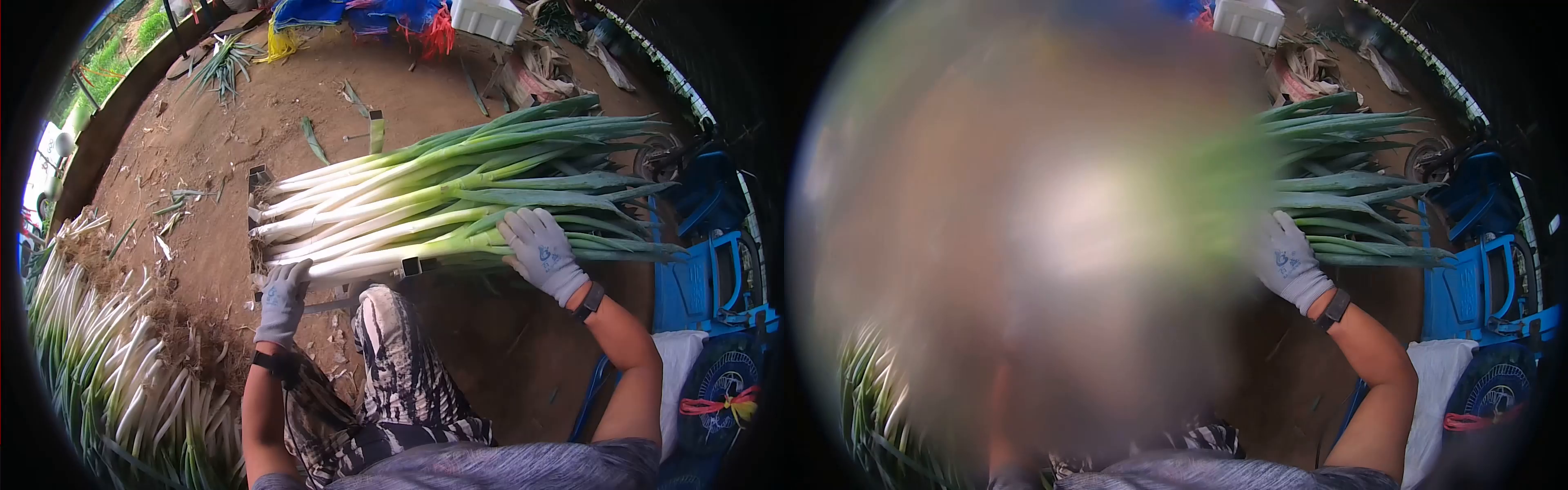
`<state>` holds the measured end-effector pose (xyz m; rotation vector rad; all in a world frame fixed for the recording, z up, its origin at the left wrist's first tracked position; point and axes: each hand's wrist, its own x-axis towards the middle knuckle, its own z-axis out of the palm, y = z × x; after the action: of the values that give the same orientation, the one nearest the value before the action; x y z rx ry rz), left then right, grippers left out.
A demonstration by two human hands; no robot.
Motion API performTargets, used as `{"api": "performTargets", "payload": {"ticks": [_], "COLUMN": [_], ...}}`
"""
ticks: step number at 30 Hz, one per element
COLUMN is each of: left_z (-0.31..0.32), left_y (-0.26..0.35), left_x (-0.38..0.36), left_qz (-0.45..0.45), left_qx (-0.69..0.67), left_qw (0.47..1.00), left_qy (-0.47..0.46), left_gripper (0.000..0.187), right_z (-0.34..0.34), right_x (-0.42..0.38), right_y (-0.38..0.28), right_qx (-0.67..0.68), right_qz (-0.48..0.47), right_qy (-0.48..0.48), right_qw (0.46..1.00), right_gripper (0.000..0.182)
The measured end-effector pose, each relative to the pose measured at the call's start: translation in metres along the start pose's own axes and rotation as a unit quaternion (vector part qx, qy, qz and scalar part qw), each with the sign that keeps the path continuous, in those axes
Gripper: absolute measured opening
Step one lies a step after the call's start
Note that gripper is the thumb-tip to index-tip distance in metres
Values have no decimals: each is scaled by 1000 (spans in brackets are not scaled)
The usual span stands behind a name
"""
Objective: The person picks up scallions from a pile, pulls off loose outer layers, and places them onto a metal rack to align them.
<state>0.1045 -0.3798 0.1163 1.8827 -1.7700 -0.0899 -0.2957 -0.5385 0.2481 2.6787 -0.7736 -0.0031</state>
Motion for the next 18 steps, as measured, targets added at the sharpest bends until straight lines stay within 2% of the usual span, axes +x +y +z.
{"api": "performTargets", "payload": {"ticks": [3, 4, 5, 6, 8, 12, 15, 17, 18], "left_z": [7, 8, 11, 9, 10, 12, 16, 11, 8], "left_y": [-9, -12, -14, -11, -8, -11, -17, -13, -13], "left_x": [2, 3, 2, 2, 4, 3, 2, 4, 4], "left_qz": [-17, -17, -19, -57, -57, -57, -37, -42, -44], "left_qx": [-8, -8, -8, -31, -35, -21, -8, -1, -5], "left_qw": [1000, 1000, 1000, 998, 998, 998, 999, 999, 999], "left_qy": [2, 4, 7, -11, 4, 9, 5, -14, -26], "left_gripper": [36, 35, 35, 34, 34, 37, 39, 38, 38], "right_z": [22, 24, 29, 32, 38, 73, 76, 38, 33], "right_x": [-32, -39, -42, -43, -36, -23, -28, -39, -48], "right_y": [21, 26, 28, 32, 41, 59, 60, 52, 54], "right_qx": [-72, -54, -68, -82, -110, -67, -60, -94, -127], "right_qz": [41, 67, 70, 72, 83, 133, 163, 161, 196], "right_qy": [51, 63, 73, 83, 102, 134, 106, 53, 41], "right_qw": [995, 994, 993, 991, 985, 980, 979, 981, 972], "right_gripper": [49, 48, 47, 47, 46, 49, 56, 62, 69]}}
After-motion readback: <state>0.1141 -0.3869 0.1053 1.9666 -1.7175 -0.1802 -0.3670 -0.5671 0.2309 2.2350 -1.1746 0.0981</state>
